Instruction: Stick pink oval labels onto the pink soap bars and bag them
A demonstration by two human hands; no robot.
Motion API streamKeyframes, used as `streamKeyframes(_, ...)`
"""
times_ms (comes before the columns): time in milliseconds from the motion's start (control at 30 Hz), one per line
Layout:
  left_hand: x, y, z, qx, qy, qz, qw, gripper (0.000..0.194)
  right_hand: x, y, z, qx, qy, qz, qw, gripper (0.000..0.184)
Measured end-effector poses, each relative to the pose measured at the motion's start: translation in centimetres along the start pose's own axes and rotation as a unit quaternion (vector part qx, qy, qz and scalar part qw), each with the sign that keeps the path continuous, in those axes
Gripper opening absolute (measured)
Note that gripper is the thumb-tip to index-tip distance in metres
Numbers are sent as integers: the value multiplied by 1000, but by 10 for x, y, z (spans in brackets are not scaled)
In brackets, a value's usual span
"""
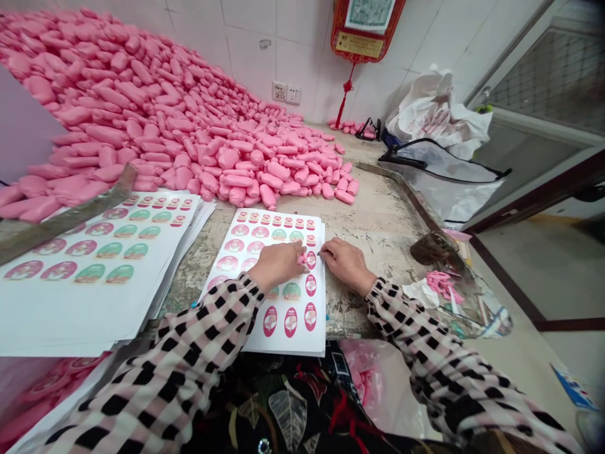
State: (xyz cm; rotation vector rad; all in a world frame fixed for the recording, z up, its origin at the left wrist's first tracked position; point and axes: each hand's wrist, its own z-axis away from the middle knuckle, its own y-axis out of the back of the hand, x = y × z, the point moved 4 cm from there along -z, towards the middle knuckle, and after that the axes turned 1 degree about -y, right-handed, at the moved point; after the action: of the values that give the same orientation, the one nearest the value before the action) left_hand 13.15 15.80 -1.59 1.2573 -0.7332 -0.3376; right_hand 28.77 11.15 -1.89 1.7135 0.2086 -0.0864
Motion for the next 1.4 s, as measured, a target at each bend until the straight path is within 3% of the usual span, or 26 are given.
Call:
streamKeyframes(500, 1, 3, -5, -40, -28, -42, 998, 50, 7, -3, -4, -16, 14, -70, 997, 15)
streamKeyframes(833, 0, 2, -10, -57, -32, -48, 997, 56, 9, -17, 3, 5, -42, -164, 986, 11)
streamKeyframes(1000, -1, 4, -13, -65, -43, -43, 996, 60, 5, -19, 2, 18, -111, -151, 982, 14)
streamKeyframes(1400, -2, 4, -12, -62, -38, -26, 997, 63, -3, -15, -8, 9, -105, -97, 990, 14)
